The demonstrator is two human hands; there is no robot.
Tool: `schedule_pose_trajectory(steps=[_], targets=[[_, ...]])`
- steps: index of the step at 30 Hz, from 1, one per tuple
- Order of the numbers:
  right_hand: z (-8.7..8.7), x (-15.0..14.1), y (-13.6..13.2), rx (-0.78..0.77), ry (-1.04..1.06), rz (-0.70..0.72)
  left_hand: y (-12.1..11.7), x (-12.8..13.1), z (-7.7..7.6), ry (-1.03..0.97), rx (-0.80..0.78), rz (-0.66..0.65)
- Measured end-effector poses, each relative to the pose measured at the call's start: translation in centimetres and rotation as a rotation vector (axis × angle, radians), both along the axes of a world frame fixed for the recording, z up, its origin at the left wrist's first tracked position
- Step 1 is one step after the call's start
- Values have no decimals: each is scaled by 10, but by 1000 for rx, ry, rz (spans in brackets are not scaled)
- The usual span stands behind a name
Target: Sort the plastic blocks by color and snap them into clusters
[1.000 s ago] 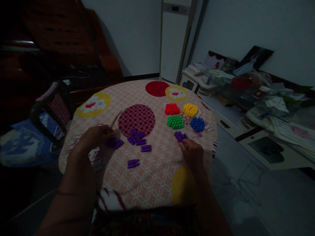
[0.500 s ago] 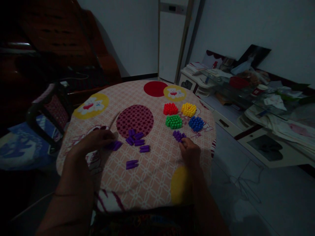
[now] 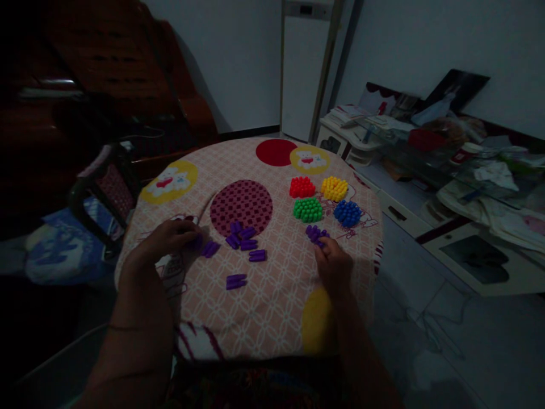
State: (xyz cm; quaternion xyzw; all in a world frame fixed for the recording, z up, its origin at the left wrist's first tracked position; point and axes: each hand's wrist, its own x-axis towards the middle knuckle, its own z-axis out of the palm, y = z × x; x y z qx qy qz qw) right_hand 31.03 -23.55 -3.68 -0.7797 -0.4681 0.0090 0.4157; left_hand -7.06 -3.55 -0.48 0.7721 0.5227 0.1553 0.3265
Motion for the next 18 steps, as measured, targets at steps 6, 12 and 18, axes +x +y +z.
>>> schedule_pose_trajectory(steps=[6, 12, 18], targets=[[11, -47, 2, 33, 141, 256, -17, 21, 15, -435, -166, -10], [26, -106, 20, -183, 190, 563, -29, 69, 13, -413, -263, -282], [31, -108, 28, -370, -2, 592, -14, 52, 1, -255, 5, -79]])
